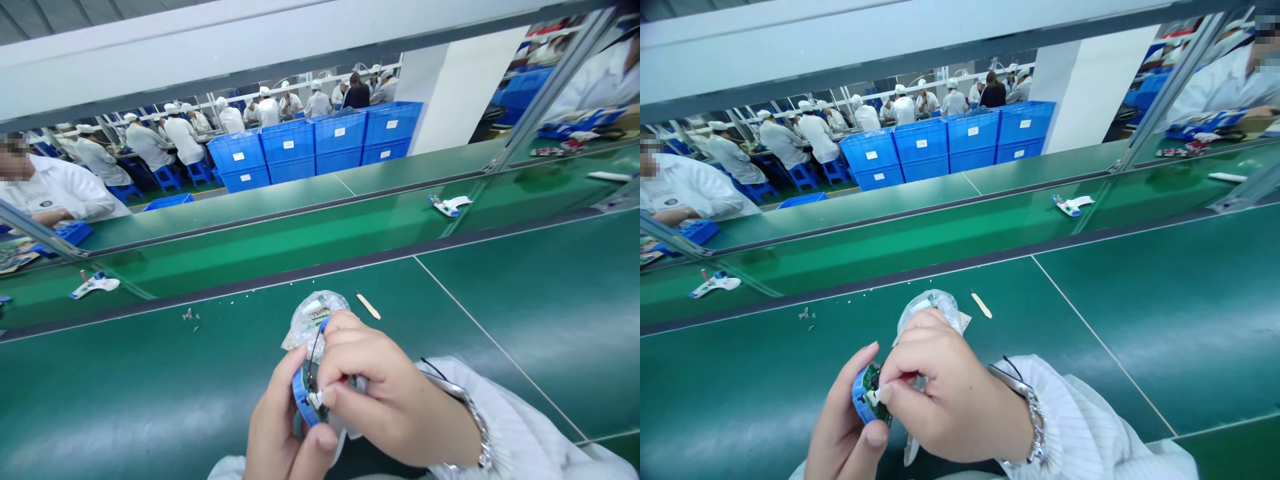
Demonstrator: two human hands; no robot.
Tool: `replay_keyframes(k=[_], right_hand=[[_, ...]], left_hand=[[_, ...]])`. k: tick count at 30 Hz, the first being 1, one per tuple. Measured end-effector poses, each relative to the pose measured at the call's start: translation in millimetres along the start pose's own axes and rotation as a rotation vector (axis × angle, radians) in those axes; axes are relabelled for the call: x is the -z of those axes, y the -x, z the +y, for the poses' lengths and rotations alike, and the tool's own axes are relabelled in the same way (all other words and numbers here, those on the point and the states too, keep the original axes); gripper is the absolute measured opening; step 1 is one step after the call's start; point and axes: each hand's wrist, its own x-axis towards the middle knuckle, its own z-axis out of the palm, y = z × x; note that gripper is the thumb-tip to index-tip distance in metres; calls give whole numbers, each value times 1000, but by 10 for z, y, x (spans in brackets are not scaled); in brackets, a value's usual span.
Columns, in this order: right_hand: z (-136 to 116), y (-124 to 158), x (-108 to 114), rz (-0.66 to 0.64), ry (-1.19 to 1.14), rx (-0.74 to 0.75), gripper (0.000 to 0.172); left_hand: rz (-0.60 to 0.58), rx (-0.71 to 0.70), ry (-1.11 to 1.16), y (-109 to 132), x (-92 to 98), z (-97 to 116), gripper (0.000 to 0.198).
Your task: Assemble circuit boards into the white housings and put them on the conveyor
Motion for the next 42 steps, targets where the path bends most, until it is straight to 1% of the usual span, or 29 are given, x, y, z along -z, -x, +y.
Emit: replay_keyframes(k=[4, 6, 11, 16, 19, 25, 28, 30, 32, 37, 40, 42], right_hand=[[-7, -12, 27, -50, 32, 29, 21], [-20, -16, 36, -75, 61, 36, 21], [-56, -5, 30, -90, 139, 30, 19], [-50, 7, 33, -93, 180, 42, 19], [-42, -6, 55, -112, 170, 43, 19], [-82, -25, 84, -183, 141, 49, 19], [-110, -9, 77, -159, 199, 43, 20], [-121, 2, 65, -125, 251, 37, 20], [-121, 8, 51, -98, 280, 38, 21], [-82, 25, -4, -68, 243, 29, 22], [-80, 51, -61, -16, 278, -15, 26], [-93, 73, -101, 27, 299, -64, 29]], left_hand=[[-87, -61, -31, 2, -10, -20, 41], [-109, -87, -83, 19, 3, -58, 42], [-84, -64, -336, 86, 57, -171, 51], [-31, -62, -517, 129, 58, -201, 56], [-18, -80, -502, 147, 58, -204, 53], [-44, -90, -338, 152, 81, -198, 52], [-79, -90, -416, 117, 87, -161, 53], [-109, -87, -534, 91, 83, -131, 54], [-114, -91, -656, 70, 70, -103, 54], [-50, -181, -911, 13, 16, -52, 48], [-19, -228, -1044, -20, -8, -50, 46], [12, -246, -1119, -25, -12, -64, 40]])
